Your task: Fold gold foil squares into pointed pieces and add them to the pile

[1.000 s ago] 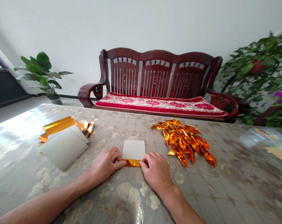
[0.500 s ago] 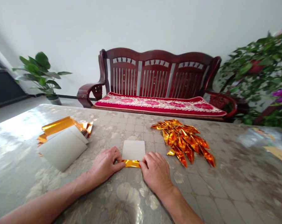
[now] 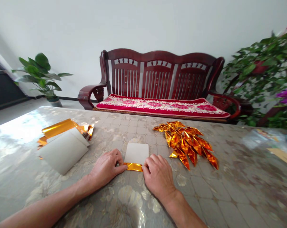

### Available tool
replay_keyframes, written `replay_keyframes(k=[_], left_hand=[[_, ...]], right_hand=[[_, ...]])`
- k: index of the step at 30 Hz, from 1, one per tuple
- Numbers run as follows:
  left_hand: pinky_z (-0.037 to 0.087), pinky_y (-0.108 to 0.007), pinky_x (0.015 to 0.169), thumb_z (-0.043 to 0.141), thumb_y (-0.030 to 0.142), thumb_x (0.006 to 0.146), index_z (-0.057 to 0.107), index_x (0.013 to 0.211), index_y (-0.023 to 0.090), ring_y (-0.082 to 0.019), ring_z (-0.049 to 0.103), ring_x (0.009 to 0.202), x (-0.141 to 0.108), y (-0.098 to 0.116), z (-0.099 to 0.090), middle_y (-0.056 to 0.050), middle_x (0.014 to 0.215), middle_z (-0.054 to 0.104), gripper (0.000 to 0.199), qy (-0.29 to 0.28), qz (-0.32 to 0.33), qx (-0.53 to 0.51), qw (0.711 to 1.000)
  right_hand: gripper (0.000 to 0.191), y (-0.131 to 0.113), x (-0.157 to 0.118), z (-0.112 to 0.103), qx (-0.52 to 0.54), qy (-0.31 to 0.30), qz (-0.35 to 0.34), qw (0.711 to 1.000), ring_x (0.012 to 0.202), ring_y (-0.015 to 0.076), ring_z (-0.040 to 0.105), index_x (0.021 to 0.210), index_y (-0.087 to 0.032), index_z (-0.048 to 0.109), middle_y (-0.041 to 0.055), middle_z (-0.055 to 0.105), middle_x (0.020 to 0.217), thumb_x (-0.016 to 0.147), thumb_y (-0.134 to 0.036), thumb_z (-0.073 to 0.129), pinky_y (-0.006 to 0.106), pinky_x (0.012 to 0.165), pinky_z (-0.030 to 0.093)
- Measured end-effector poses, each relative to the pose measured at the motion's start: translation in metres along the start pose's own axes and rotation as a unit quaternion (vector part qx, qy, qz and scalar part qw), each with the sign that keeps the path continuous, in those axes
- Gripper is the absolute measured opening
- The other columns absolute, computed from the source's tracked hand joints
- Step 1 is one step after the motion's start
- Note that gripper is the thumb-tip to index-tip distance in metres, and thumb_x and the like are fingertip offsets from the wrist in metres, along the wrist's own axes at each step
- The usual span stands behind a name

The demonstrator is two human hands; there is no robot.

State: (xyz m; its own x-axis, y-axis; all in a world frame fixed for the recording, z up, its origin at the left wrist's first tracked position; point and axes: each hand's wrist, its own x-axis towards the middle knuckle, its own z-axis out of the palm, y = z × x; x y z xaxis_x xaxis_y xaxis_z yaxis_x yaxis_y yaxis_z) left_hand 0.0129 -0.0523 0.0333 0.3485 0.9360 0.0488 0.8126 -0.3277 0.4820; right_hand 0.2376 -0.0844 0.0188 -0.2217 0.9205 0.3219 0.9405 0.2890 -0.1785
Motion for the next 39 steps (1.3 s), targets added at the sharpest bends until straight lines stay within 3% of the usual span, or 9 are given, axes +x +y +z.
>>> replay_keyframes(k=[10,16,21,27,31,34,39], left_hand=[[0.037,-0.03,0.074,0.069,0.036,0.082,0.066,0.068,0.022,-0.018,0.061,0.082,0.002,-0.001,0.002,0.0,0.085,0.064,0.021,0.01,0.005,0.015,1.0],[0.039,-0.031,0.074,0.071,0.036,0.081,0.063,0.078,0.021,-0.02,0.06,0.084,0.0,-0.002,0.004,0.0,0.087,0.061,0.017,0.03,0.01,0.033,0.999],[0.043,-0.033,0.084,0.068,0.028,0.085,0.065,0.096,0.023,-0.021,0.057,0.097,-0.002,-0.002,0.006,-0.003,0.104,0.062,0.012,0.052,0.082,0.025,0.995],[0.045,-0.03,0.088,0.047,0.018,0.1,0.069,0.113,0.029,-0.018,0.056,0.097,-0.003,0.002,0.008,-0.002,0.104,0.067,0.028,0.0,0.213,-0.003,0.977],[0.045,-0.029,0.093,0.046,0.017,0.101,0.067,0.12,0.03,-0.017,0.056,0.102,-0.003,0.001,0.011,-0.001,0.109,0.068,0.031,-0.034,0.279,0.009,0.96],[0.046,-0.028,0.096,0.048,0.019,0.1,0.064,0.122,0.027,-0.017,0.056,0.105,-0.007,0.003,0.01,-0.002,0.113,0.067,0.028,-0.052,0.298,0.032,0.953],[0.048,-0.033,0.097,0.049,0.018,0.098,0.059,0.123,0.024,-0.021,0.058,0.106,-0.018,0.016,0.006,-0.006,0.113,0.064,0.027,-0.073,0.278,0.112,0.951]], right_hand=[[0.014,-0.004,0.002,-0.002,-0.024,-0.007,-0.005,1.0,0.082,0.0193,0.052,0.076,-0.021,0.059,0.0021,0.061,0.082,0.09,-0.019,0.058,0.031,0.073,0.033],[0.012,-0.004,0.001,-0.004,-0.015,-0.014,0.007,1.0,0.083,0.0191,0.053,0.076,-0.022,0.059,0.0011,0.061,0.083,0.087,-0.021,0.062,0.03,0.073,0.033],[0.012,-0.004,0.003,-0.005,-0.006,-0.016,0.031,0.999,0.082,0.0194,0.054,0.075,-0.023,0.058,0.0003,0.061,0.082,0.085,-0.023,0.065,0.031,0.072,0.033],[0.01,0.0,0.003,-0.006,0.012,-0.016,0.055,0.998,0.084,0.0209,0.055,0.081,-0.024,0.058,0.0001,0.063,0.083,0.084,-0.027,0.067,0.032,0.072,0.033],[0.009,0.001,0.001,-0.004,0.02,-0.004,0.055,0.998,0.085,0.0214,0.056,0.085,-0.023,0.058,0.0007,0.064,0.085,0.083,-0.026,0.067,0.032,0.073,0.034],[0.01,0.002,0.002,-0.002,0.023,-0.008,0.054,0.998,0.085,0.0216,0.056,0.085,-0.023,0.058,0.0008,0.064,0.086,0.084,-0.026,0.067,0.032,0.074,0.034],[0.009,0.001,0.002,-0.001,0.013,-0.017,0.057,0.998,0.087,0.0225,0.055,0.087,-0.023,0.058,0.001,0.064,0.087,0.085,-0.025,0.066,0.034,0.076,0.033]])
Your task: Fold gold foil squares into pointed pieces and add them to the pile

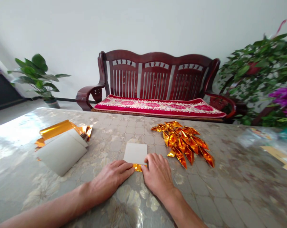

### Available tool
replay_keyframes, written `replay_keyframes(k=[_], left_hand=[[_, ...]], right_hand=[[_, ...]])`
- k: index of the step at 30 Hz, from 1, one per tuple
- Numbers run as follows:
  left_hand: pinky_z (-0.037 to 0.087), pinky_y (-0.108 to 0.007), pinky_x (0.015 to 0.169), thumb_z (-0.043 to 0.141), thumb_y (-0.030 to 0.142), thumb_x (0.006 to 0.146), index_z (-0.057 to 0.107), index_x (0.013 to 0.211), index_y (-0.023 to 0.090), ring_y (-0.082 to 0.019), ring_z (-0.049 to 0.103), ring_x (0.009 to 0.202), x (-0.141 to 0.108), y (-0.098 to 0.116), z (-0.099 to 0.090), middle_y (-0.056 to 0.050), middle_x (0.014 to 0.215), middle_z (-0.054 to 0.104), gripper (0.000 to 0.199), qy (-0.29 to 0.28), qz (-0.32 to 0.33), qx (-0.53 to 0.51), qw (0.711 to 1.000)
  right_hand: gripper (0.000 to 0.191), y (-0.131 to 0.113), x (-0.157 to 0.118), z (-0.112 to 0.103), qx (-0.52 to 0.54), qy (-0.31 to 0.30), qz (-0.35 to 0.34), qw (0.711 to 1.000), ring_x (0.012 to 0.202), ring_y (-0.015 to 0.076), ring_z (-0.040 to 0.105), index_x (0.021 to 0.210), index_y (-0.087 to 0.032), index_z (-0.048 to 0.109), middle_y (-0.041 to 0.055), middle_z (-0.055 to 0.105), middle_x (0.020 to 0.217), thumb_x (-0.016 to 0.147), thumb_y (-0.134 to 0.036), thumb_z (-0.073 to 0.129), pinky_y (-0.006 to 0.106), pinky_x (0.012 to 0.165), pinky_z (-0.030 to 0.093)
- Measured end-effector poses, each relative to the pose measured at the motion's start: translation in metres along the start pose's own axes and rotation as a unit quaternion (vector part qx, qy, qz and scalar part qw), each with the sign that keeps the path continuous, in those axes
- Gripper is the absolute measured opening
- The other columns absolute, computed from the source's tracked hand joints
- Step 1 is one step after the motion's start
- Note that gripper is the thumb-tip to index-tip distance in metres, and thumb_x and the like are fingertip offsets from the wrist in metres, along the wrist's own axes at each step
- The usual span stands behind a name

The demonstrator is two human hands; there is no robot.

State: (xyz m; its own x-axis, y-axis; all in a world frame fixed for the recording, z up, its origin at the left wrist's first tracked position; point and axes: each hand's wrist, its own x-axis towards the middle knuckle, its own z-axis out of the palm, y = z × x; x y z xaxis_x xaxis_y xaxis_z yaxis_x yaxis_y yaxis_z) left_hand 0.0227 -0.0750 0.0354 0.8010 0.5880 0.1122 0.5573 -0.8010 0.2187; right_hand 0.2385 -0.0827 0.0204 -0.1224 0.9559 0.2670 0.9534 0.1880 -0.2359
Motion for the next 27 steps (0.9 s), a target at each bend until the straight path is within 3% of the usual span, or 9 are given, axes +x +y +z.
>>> replay_keyframes(k=[12,22,27], left_hand=[[0.051,-0.036,0.09,0.049,0.017,0.099,0.056,0.125,0.018,-0.023,0.059,0.101,0.0,0.008,0.005,-0.008,0.111,0.065,0.027,-0.015,-0.024,0.062,0.998],[0.049,-0.04,0.088,0.052,0.006,0.09,0.064,0.111,0.014,-0.027,0.06,0.105,-0.018,0.01,0.018,-0.015,0.114,0.066,0.026,-0.02,-0.067,0.13,0.989],[0.049,-0.04,0.083,0.052,0.005,0.09,0.064,0.107,0.014,-0.027,0.061,0.097,-0.021,0.012,0.016,-0.014,0.109,0.066,0.023,-0.027,-0.076,0.13,0.988]], right_hand=[[0.024,-0.019,0.0,0.009,-0.034,0.044,-0.015,0.998,0.096,0.0271,0.052,0.105,-0.022,0.057,0.0072,0.061,0.103,0.087,-0.034,0.067,0.039,0.082,0.036],[0.026,-0.004,-0.004,0.004,-0.069,0.026,-0.012,0.997,0.097,0.0278,0.052,0.109,-0.023,0.057,0.0067,0.061,0.105,0.087,-0.031,0.068,0.04,0.084,0.037],[0.021,0.002,-0.003,0.005,-0.088,0.044,-0.026,0.995,0.094,0.0272,0.052,0.106,-0.024,0.057,0.006,0.062,0.102,0.087,-0.026,0.066,0.039,0.081,0.036]])
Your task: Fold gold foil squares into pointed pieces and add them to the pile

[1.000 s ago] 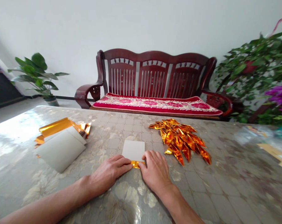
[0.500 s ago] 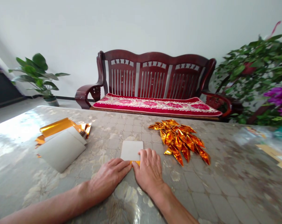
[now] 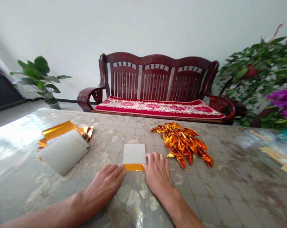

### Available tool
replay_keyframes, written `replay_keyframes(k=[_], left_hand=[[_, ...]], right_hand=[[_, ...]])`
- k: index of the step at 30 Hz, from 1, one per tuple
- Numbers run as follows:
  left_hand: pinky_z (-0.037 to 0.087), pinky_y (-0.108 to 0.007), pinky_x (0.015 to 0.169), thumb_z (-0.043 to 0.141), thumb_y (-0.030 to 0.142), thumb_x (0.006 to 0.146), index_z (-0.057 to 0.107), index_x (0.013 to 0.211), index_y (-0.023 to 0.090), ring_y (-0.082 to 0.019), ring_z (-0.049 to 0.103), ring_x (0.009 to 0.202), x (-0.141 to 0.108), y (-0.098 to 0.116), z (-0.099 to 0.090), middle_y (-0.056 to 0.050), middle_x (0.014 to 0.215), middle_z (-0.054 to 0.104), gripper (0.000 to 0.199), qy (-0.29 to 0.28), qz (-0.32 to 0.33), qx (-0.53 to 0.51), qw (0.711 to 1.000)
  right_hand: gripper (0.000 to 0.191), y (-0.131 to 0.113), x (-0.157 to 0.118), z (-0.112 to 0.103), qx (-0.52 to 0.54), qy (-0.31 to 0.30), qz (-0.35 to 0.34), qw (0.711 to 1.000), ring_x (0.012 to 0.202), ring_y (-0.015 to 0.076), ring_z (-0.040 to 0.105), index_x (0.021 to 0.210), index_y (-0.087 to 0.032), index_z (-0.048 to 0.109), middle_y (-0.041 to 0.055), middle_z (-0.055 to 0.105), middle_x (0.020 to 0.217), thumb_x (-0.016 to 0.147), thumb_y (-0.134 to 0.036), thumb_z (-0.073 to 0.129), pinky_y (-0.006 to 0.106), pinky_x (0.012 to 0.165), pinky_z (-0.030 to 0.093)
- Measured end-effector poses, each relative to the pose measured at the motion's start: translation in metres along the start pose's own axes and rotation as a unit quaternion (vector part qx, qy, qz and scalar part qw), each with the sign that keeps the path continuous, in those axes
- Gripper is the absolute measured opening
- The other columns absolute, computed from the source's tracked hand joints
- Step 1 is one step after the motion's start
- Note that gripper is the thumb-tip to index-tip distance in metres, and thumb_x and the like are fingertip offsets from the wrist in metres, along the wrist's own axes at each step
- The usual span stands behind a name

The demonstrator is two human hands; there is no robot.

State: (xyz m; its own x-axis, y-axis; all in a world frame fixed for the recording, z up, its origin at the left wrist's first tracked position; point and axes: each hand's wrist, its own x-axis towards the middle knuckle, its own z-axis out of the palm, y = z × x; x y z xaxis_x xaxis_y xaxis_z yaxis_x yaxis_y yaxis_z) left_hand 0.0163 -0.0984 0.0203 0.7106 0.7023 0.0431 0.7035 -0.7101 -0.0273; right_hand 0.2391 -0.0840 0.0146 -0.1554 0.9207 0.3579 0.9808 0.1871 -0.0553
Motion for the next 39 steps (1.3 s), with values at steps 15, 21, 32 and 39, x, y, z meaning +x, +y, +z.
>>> replay_keyframes(k=[15,21,32,39], left_hand=[[0.054,-0.038,0.076,0.047,0.018,0.098,0.059,0.106,0.019,-0.025,0.06,0.087,0.015,0.011,-0.003,-0.007,0.094,0.059,0.014,0.005,-0.036,-0.045,0.998],[0.055,-0.037,0.075,0.047,0.014,0.097,0.059,0.108,0.019,-0.024,0.061,0.087,0.014,0.011,-0.007,-0.007,0.096,0.06,0.017,-0.014,-0.044,-0.049,0.998],[0.056,-0.039,0.077,0.046,0.017,0.098,0.06,0.107,0.021,-0.024,0.062,0.086,0.015,0.011,-0.01,-0.005,0.095,0.061,0.017,-0.002,-0.042,-0.053,0.998],[0.058,-0.038,0.078,0.05,0.018,0.097,0.057,0.113,0.023,-0.023,0.065,0.086,0.014,0.008,-0.01,-0.003,0.095,0.063,0.018,0.023,-0.039,-0.088,0.995]], right_hand=[[0.007,-0.001,0.0,-0.004,0.087,0.004,0.009,0.996,0.09,0.022,0.056,0.084,-0.024,0.06,0.002,0.063,0.089,0.091,-0.023,0.06,0.033,0.079,0.039],[0.015,-0.003,0.001,-0.004,0.054,-0.005,0.023,0.998,0.094,0.0256,0.056,0.095,-0.023,0.06,0.0043,0.062,0.095,0.086,-0.031,0.068,0.036,0.08,0.04],[0.012,-0.007,0.004,-0.005,0.102,-0.013,0.047,0.994,0.086,0.0229,0.057,0.079,-0.023,0.054,0.0026,0.063,0.085,0.087,-0.025,0.062,0.033,0.074,0.039],[0.002,-0.005,0.004,0.001,0.239,-0.013,0.114,0.964,0.074,0.0194,0.065,0.088,-0.024,0.057,-0.0013,0.068,0.078,0.088,-0.025,0.059,0.029,0.064,0.044]])
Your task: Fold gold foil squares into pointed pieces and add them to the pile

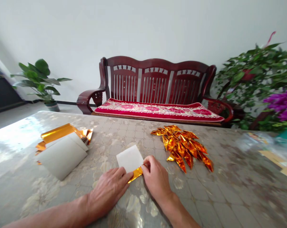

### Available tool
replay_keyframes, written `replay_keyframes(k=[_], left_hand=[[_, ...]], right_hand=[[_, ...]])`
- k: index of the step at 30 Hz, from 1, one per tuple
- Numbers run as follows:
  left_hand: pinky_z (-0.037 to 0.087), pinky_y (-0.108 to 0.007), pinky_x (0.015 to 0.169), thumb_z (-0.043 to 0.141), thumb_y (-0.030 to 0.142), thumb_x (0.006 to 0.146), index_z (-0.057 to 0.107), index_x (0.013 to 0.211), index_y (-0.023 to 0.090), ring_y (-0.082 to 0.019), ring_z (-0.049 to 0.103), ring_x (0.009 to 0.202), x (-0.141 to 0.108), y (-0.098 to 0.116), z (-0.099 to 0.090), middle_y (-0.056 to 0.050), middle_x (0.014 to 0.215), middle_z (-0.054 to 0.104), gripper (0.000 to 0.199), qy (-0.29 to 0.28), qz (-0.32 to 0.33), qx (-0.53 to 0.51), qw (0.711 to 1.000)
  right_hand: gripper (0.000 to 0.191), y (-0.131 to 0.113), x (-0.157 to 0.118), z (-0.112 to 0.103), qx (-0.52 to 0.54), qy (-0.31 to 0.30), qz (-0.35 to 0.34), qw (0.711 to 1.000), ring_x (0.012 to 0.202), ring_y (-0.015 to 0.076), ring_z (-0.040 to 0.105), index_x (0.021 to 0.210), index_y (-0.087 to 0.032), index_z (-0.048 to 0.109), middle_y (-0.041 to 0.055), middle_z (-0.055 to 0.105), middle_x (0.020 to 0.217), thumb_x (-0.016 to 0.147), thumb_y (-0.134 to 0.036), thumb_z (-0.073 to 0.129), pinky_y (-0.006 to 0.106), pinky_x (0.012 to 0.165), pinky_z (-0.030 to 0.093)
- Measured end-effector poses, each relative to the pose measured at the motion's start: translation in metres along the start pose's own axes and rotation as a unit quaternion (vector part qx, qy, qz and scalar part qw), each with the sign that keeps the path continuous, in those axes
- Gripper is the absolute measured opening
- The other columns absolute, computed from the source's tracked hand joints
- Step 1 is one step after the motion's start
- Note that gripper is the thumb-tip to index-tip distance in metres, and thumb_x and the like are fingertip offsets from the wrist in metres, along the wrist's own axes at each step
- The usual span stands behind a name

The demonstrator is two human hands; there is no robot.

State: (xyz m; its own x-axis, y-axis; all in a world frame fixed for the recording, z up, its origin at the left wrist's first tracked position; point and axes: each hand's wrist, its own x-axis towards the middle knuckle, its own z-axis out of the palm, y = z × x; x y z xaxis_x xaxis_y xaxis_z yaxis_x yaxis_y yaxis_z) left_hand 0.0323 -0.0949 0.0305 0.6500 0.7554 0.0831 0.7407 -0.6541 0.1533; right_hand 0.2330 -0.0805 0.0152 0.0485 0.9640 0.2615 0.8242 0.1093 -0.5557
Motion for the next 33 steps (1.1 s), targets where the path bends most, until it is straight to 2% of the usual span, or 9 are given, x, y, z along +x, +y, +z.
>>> replay_keyframes(k=[4,8,12,16,21,25,28,30,33], left_hand=[[0.058,-0.032,0.081,0.052,0.019,0.097,0.045,0.131,0.023,-0.02,0.067,0.095,0.001,-0.008,0.003,-0.006,0.112,0.064,0.035,0.139,0.012,-0.07,0.988],[0.055,-0.032,0.094,0.049,0.021,0.1,0.034,0.145,0.019,-0.022,0.061,0.118,0.005,-0.014,0.002,-0.014,0.133,0.058,0.047,0.3,0.086,-0.058,0.948],[0.056,-0.03,0.089,0.049,0.02,0.1,0.038,0.144,0.016,-0.02,0.065,0.107,0.008,-0.018,-0.002,-0.013,0.122,0.065,0.045,0.321,0.116,-0.068,0.937],[0.055,-0.025,0.074,0.053,0.019,0.098,0.054,0.13,0.02,-0.015,0.065,0.08,0.011,-0.023,-0.002,-0.004,0.092,0.067,0.031,0.335,0.068,-0.162,0.925],[0.05,-0.024,0.079,0.059,0.012,0.094,0.065,0.094,0.022,-0.013,0.063,0.085,0.017,-0.029,-0.002,-0.001,0.087,0.064,0.012,0.395,0.037,-0.353,0.847],[0.051,-0.026,0.08,0.057,0.014,0.093,0.063,0.087,0.02,-0.015,0.062,0.088,0.02,-0.031,0.002,-0.003,0.091,0.064,0.01,0.365,0.049,-0.464,0.805],[0.052,-0.027,0.079,0.054,0.012,0.092,0.06,0.087,0.02,-0.016,0.063,0.091,0.022,-0.035,0.008,-0.004,0.095,0.064,0.011,0.312,0.033,-0.47,0.825],[0.052,-0.029,0.081,0.056,0.01,0.087,0.06,0.092,0.022,-0.018,0.062,0.094,0.021,-0.04,0.011,-0.004,0.101,0.064,0.014,0.281,0.003,-0.394,0.875],[0.05,-0.035,0.087,0.07,0.013,0.076,0.061,0.11,0.025,-0.023,0.059,0.104,0.017,-0.045,0.01,-0.005,0.114,0.061,0.036,0.229,-0.017,-0.219,0.948]], right_hand=[[0.019,-0.001,-0.001,0.001,0.026,0.083,-0.118,0.989,0.078,0.0187,0.067,0.11,-0.023,0.059,0.0013,0.07,0.086,0.091,-0.021,0.055,0.029,0.07,0.05],[0.031,-0.007,-0.006,-0.003,-0.027,0.137,-0.292,0.946,0.086,0.0202,0.065,0.125,-0.019,0.054,0.0061,0.07,0.095,0.095,-0.012,0.05,0.033,0.08,0.051],[0.04,-0.016,-0.01,-0.005,-0.028,0.138,-0.368,0.919,0.085,0.0203,0.062,0.129,-0.019,0.051,0.0063,0.069,0.094,0.092,-0.004,0.052,0.035,0.08,0.051],[0.038,-0.02,-0.01,-0.004,0.02,0.147,-0.35,0.925,0.092,0.0207,0.061,0.126,-0.02,0.051,0.0065,0.068,0.099,0.091,-0.006,0.054,0.036,0.084,0.051],[0.041,-0.016,-0.006,-0.003,0.01,0.132,-0.262,0.956,0.1,0.0262,0.061,0.122,-0.02,0.055,0.0093,0.066,0.108,0.084,-0.025,0.07,0.042,0.086,0.05],[0.028,-0.01,-0.002,-0.009,-0.001,0.146,-0.275,0.95,0.098,0.0245,0.06,0.115,-0.021,0.059,0.0072,0.068,0.105,0.088,-0.018,0.065,0.039,0.086,0.047],[0.019,-0.005,0.002,-0.014,-0.023,0.152,-0.307,0.939,0.092,0.0222,0.058,0.103,-0.023,0.065,0.0038,0.07,0.096,0.092,-0.011,0.057,0.036,0.082,0.045],[0.02,-0.002,0.004,-0.016,-0.049,0.148,-0.318,0.935,0.089,0.0219,0.057,0.098,-0.023,0.068,0.0028,0.071,0.092,0.092,-0.009,0.055,0.035,0.079,0.043],[0.023,0.001,0.006,-0.015,-0.085,0.133,-0.304,0.94,0.085,0.0213,0.055,0.094,-0.023,0.07,0.0022,0.07,0.087,0.091,-0.007,0.055,0.034,0.075,0.041]])
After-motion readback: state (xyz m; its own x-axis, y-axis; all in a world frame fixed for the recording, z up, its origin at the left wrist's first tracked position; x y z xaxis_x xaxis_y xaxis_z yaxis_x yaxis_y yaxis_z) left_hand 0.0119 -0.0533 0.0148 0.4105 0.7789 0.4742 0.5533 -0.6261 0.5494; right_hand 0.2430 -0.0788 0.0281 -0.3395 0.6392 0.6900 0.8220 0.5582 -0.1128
